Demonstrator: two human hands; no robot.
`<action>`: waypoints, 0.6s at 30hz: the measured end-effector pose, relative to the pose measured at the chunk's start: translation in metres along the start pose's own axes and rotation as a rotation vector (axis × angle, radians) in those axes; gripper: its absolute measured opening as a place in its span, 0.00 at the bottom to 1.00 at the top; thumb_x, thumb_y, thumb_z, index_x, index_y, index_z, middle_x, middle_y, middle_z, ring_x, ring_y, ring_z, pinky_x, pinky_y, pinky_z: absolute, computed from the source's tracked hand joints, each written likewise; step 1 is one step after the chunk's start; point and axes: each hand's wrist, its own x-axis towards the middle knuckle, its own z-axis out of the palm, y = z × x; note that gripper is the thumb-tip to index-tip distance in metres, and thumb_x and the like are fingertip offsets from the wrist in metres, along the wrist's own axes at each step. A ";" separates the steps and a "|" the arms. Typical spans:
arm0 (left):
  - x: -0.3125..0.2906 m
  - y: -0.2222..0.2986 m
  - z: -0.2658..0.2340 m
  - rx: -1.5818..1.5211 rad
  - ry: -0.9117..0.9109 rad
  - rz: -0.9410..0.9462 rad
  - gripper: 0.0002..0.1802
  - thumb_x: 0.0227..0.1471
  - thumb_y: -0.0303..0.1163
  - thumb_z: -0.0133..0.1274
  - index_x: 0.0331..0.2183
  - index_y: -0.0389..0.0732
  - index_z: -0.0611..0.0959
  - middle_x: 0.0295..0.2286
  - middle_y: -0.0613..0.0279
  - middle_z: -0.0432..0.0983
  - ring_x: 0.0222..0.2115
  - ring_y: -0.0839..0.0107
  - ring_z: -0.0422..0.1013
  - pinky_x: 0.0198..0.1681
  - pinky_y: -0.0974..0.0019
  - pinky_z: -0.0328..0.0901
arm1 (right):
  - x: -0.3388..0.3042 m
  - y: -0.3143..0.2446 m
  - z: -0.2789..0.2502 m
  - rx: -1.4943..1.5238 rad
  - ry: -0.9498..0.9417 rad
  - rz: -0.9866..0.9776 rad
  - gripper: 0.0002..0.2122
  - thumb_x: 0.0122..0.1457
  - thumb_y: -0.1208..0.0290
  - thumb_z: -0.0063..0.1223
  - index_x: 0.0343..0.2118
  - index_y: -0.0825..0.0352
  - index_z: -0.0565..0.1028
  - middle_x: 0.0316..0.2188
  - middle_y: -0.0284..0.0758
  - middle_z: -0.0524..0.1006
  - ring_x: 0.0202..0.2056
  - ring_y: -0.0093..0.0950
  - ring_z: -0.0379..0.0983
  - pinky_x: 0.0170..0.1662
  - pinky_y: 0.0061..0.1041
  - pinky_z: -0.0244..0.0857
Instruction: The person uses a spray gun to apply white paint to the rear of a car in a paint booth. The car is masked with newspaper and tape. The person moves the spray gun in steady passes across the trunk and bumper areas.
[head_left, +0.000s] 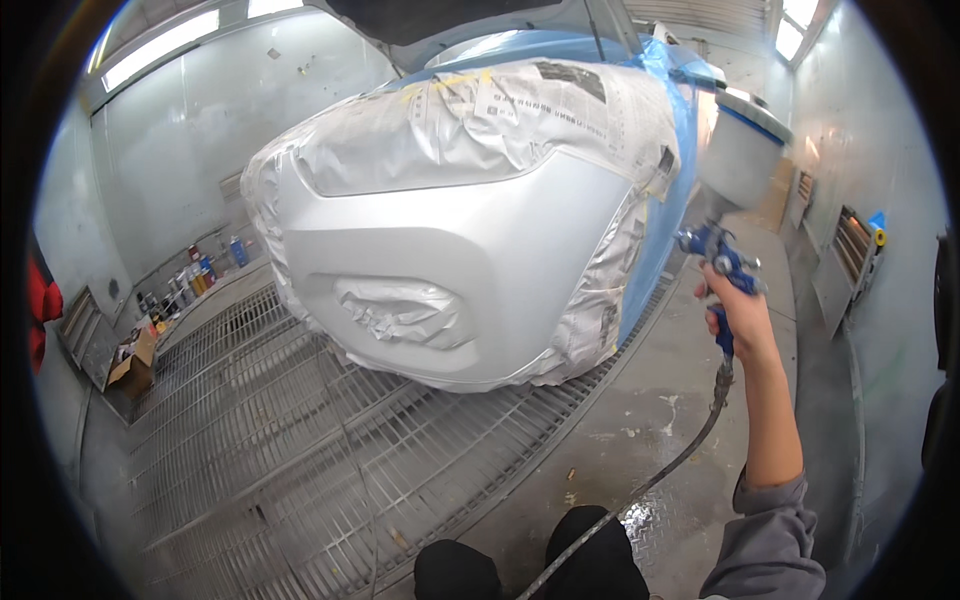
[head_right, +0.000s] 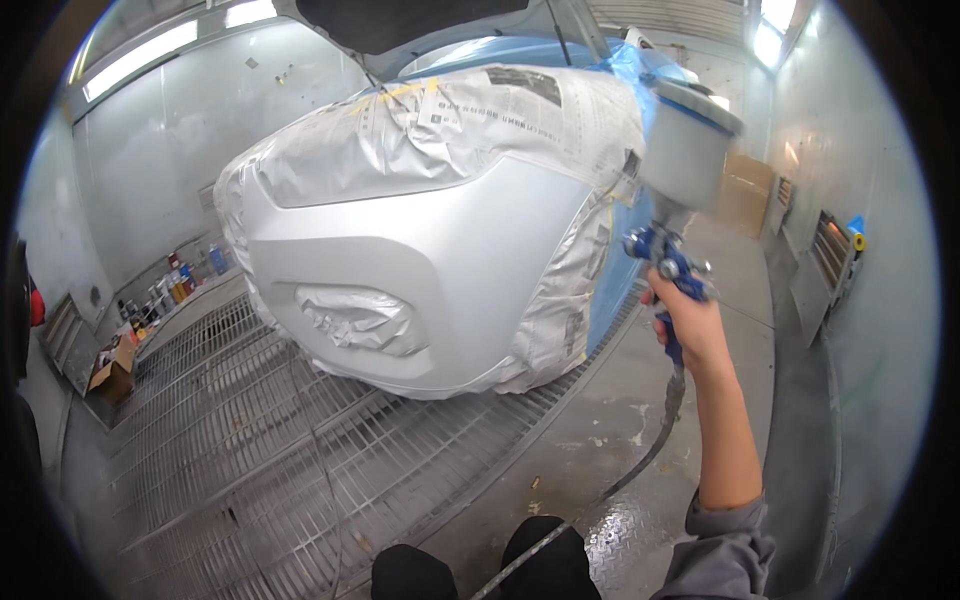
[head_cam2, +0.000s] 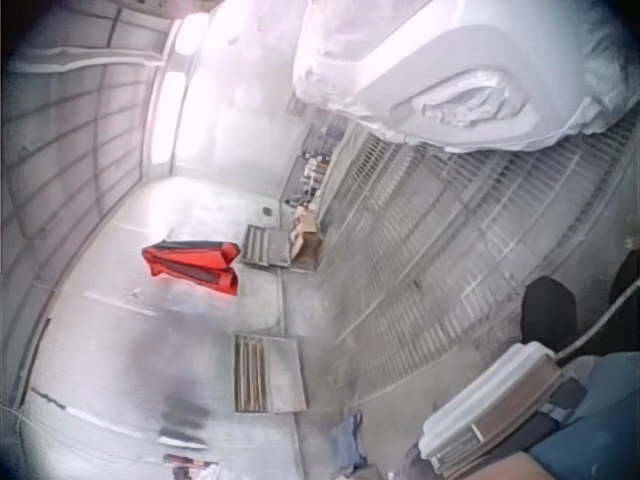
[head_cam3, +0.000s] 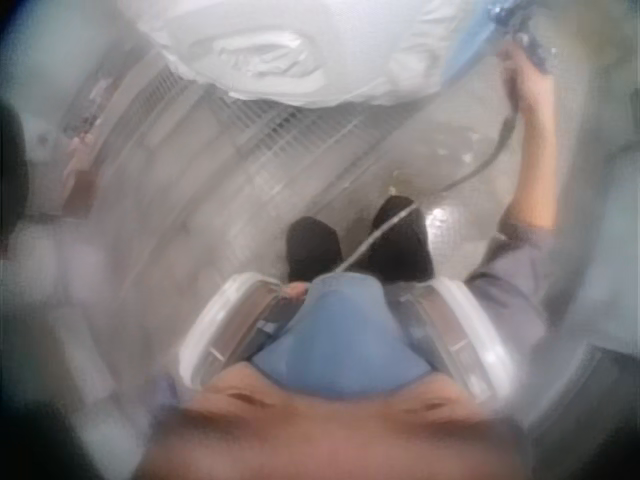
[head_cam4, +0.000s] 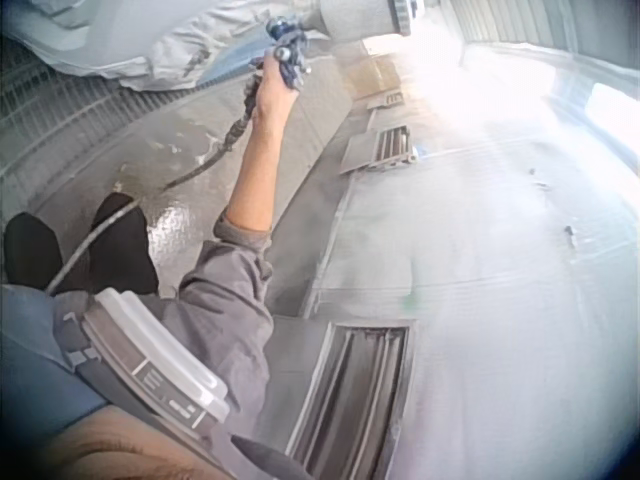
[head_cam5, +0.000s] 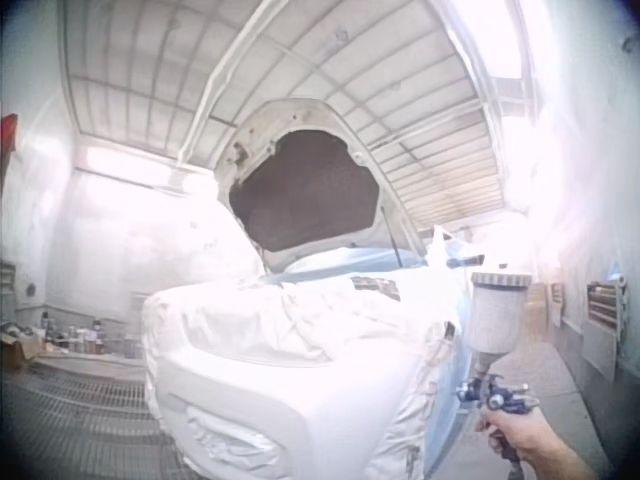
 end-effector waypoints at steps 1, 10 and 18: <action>0.006 -0.003 0.003 -0.026 0.000 0.035 0.16 0.59 0.45 0.62 0.40 0.43 0.89 0.37 0.52 0.84 0.37 0.50 0.80 0.41 0.51 0.74 | 0.007 -0.024 0.004 -0.042 0.003 -0.016 0.12 0.64 0.62 0.64 0.43 0.65 0.79 0.28 0.32 0.79 0.17 0.17 0.66 0.18 0.19 0.59; 0.026 0.029 -0.018 -0.009 0.109 0.258 0.14 0.59 0.39 0.63 0.44 0.42 0.86 0.35 0.51 0.83 0.36 0.48 0.79 0.40 0.51 0.73 | 0.052 -0.157 0.082 -0.449 -0.268 -0.142 0.13 0.58 0.62 0.66 0.36 0.67 0.79 0.23 0.32 0.79 0.14 0.19 0.67 0.15 0.22 0.60; 0.056 0.038 -0.015 -0.100 0.186 0.302 0.14 0.57 0.36 0.65 0.44 0.42 0.86 0.32 0.50 0.81 0.33 0.48 0.78 0.36 0.53 0.72 | 0.085 -0.188 0.111 -0.762 -0.059 -0.295 0.20 0.54 0.58 0.70 0.33 0.74 0.80 0.23 0.37 0.81 0.15 0.25 0.73 0.16 0.26 0.66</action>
